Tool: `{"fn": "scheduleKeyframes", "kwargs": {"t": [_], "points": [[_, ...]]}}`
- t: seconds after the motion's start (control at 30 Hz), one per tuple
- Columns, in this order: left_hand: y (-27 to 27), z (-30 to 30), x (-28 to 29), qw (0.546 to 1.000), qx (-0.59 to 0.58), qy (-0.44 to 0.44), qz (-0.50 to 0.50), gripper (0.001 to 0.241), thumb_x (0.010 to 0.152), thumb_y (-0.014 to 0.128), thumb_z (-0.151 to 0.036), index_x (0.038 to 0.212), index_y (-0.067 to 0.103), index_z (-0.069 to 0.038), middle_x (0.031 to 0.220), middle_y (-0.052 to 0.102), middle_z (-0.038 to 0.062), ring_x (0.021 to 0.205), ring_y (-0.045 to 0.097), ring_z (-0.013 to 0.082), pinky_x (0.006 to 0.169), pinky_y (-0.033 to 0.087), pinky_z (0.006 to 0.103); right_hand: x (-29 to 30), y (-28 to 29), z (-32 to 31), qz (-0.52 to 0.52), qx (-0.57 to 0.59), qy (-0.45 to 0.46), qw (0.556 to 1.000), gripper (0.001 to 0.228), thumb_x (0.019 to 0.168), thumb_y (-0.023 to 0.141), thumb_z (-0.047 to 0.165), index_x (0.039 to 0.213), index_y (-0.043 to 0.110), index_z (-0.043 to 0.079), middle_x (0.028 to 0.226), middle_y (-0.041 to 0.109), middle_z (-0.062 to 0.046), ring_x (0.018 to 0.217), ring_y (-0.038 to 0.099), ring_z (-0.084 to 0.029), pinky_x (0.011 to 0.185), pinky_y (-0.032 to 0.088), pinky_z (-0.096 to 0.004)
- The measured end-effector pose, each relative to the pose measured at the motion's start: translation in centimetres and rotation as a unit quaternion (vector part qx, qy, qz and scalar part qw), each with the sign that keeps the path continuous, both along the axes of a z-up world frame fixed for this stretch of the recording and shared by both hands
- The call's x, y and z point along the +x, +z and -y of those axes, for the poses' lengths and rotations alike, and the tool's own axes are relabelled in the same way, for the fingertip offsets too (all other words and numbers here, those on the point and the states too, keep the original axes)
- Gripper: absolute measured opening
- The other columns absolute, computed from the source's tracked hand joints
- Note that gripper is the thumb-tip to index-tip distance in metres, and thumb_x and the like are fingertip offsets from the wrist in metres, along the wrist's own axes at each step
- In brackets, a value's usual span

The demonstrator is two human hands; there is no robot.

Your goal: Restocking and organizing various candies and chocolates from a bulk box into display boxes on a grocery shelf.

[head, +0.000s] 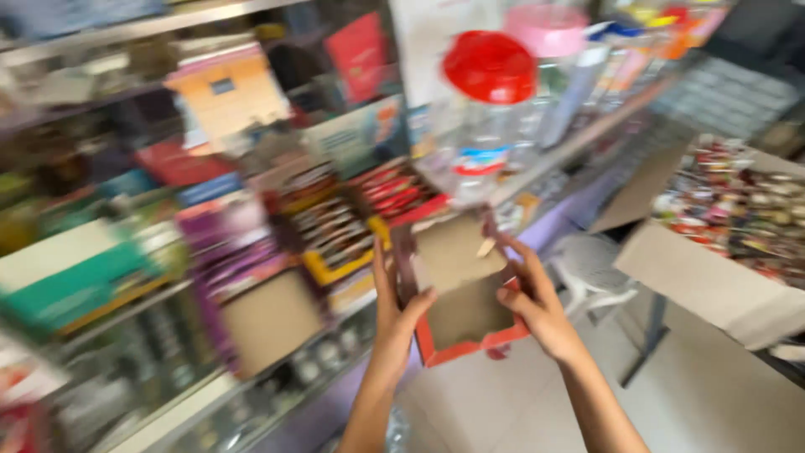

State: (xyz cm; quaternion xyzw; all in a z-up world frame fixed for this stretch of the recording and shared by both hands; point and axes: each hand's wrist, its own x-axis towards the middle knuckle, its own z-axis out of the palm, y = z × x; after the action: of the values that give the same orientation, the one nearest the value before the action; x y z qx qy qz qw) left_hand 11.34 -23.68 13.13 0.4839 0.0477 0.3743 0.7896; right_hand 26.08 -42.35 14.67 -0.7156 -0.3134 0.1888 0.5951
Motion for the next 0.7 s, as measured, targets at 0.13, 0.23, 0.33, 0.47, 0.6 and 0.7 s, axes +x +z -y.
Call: {"fn": "scheduleKeyframes", "kwargs": {"t": [0.13, 0.23, 0.33, 0.47, 0.6, 0.7], "points": [[-0.5, 7.1, 10.8, 0.992, -0.016, -0.125, -0.006, 0.115, 0.075, 0.069, 0.004, 0.166, 0.004, -0.024, 0.159, 0.037, 0.003, 0.136, 0.050, 0.0170, 0.107, 0.046, 0.0348, 5.1, 1.7, 8.9, 0.024, 0.053, -0.010, 0.998, 0.077, 0.086, 0.059, 0.006, 0.158, 0.032, 0.016, 0.139, 0.057, -0.011, 0.112, 0.058, -0.016, 0.095, 0.047, -0.029], [-3.2, 12.2, 17.9, 0.990, 0.068, -0.119, -0.040, 0.113, 0.073, 0.078, 0.004, 0.162, 0.012, -0.021, 0.133, 0.053, 0.007, 0.115, 0.057, 0.0170, 0.096, 0.050, 0.0320, 8.4, 0.8, 16.4, 0.000, 0.003, -0.051, 0.999, 0.075, 0.085, 0.060, 0.006, 0.155, 0.035, 0.016, 0.131, 0.059, -0.011, 0.107, 0.063, -0.016, 0.089, 0.053, -0.030], [-4.3, 16.2, 23.6, 0.977, 0.186, -0.084, -0.066, 0.072, 0.079, 0.077, -0.001, 0.144, 0.047, -0.010, 0.111, 0.068, 0.004, 0.099, 0.063, 0.0152, 0.090, 0.051, 0.0293, 10.5, 1.2, 21.5, -0.049, -0.028, -0.097, 0.994, 0.075, 0.083, 0.058, 0.004, 0.154, 0.038, 0.017, 0.129, 0.060, -0.011, 0.099, 0.063, -0.017, 0.083, 0.053, -0.031], [-2.0, 21.1, 29.2, 0.956, 0.213, -0.110, -0.170, 0.026, 0.087, 0.075, -0.017, 0.110, 0.077, -0.004, 0.085, 0.068, -0.001, 0.079, 0.054, 0.0113, 0.072, 0.043, 0.0290, 15.0, -0.3, 27.2, -0.063, -0.021, -0.129, 0.989, 0.074, 0.083, 0.059, 0.003, 0.153, 0.038, 0.015, 0.132, 0.061, -0.011, 0.102, 0.064, -0.017, 0.084, 0.052, -0.031], [-4.4, 24.0, 36.1, 0.951, 0.226, -0.137, -0.158, 0.026, 0.090, 0.076, -0.025, 0.104, 0.078, -0.004, 0.081, 0.070, -0.004, 0.075, 0.054, 0.0081, 0.068, 0.043, 0.0269, 20.8, -2.4, 29.9, -0.017, -0.056, -0.159, 0.986, 0.066, 0.088, 0.065, 0.003, 0.148, 0.041, 0.009, 0.137, 0.060, -0.012, 0.114, 0.064, -0.018, 0.087, 0.053, -0.032], [-4.9, 25.9, 41.7, 0.952, 0.207, -0.178, -0.141, 0.028, 0.090, 0.077, -0.026, 0.106, 0.078, -0.003, 0.088, 0.072, -0.003, 0.081, 0.058, 0.0080, 0.072, 0.046, 0.0261, 25.9, -2.0, 30.6, -0.042, -0.048, -0.185, 0.981, 0.071, 0.089, 0.062, 0.003, 0.154, 0.035, 0.011, 0.140, 0.061, -0.014, 0.115, 0.068, -0.020, 0.093, 0.056, -0.033]]}}
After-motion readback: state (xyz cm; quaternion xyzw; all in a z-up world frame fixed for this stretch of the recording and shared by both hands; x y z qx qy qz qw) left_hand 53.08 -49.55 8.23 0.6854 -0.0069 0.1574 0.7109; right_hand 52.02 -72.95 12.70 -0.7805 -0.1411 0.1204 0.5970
